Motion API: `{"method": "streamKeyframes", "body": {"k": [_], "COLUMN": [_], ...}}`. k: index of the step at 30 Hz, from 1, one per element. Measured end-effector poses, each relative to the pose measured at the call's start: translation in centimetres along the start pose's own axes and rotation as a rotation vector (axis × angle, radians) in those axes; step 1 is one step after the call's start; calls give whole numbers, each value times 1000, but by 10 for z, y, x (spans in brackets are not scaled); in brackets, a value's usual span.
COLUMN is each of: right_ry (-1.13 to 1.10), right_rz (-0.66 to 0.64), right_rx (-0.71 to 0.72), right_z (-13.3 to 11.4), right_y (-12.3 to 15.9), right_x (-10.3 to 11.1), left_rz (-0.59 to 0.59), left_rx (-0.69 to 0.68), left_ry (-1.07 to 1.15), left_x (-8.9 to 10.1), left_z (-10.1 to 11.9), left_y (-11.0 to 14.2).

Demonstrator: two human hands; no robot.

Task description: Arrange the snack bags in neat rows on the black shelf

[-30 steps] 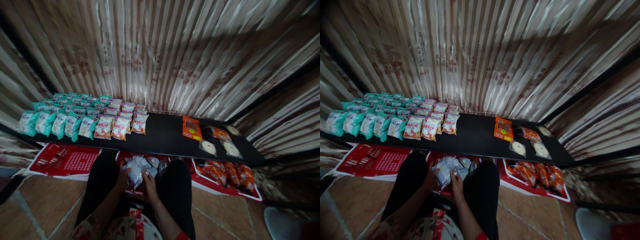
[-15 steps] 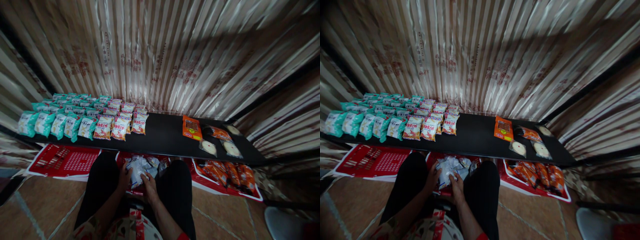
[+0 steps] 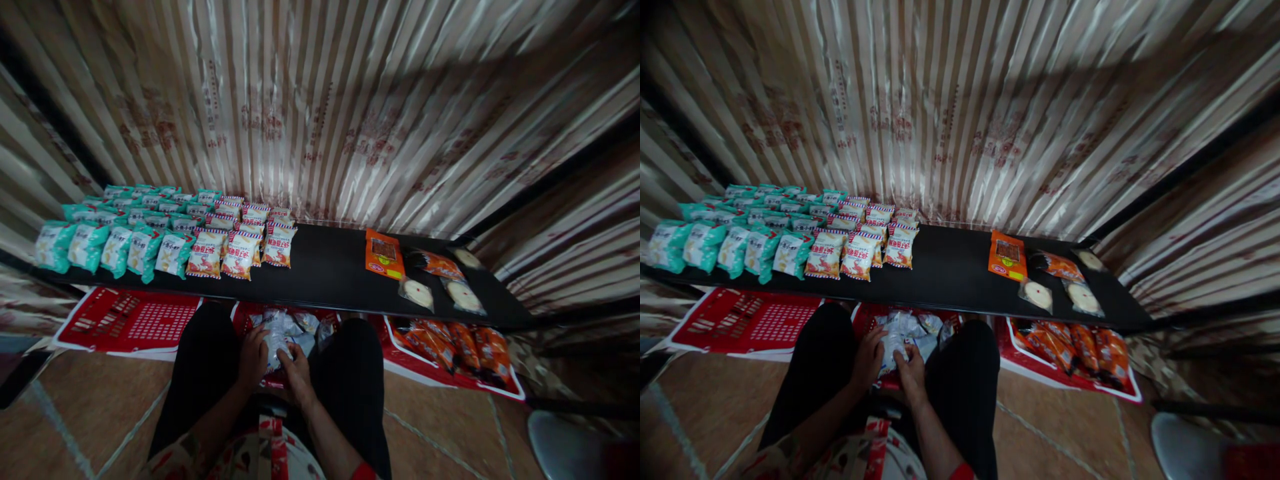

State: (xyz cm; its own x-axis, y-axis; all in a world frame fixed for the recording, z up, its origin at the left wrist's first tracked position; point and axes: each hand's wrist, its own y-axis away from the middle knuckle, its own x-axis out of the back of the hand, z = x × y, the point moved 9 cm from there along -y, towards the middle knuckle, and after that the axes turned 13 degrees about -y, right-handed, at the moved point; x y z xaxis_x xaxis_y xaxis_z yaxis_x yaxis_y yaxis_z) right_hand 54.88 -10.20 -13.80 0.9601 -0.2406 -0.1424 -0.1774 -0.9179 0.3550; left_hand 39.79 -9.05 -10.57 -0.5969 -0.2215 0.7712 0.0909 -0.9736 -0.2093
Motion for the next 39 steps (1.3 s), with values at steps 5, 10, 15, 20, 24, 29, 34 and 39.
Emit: {"method": "streamKeyframes", "body": {"k": [5, 10, 15, 20, 24, 29, 34, 39], "right_ry": [18, 16, 33, 96, 145, 110, 111, 290], "right_rz": [-54, -94, -153, -147, -194, -167, -156, -126], "right_rx": [16, 53, 103, 182, 208, 130, 187, 385], "right_z": [-5, -13, -22, -15, -10, -17, -33, -43], "right_y": [3, 6, 8, 4, 3, 2, 8, 12], "right_x": [-6, -11, -16, -2, 6, -5, -16, -15], "left_rz": [-13, -59, -98, -137, -167, -146, -142, -193], "left_rx": [-89, -132, -142, -155, -153, -117, -112, -82], "left_ry": [-10, 12, 53, 109, 116, 118, 112, 77], "left_x": [0, -4, -7, -4, -5, -8, -9, -11], "left_z": [14, 20, 20, 27, 31, 24, 18, 16], "left_y": [5, 11, 14, 14, 14, 13, 14, 12]}}
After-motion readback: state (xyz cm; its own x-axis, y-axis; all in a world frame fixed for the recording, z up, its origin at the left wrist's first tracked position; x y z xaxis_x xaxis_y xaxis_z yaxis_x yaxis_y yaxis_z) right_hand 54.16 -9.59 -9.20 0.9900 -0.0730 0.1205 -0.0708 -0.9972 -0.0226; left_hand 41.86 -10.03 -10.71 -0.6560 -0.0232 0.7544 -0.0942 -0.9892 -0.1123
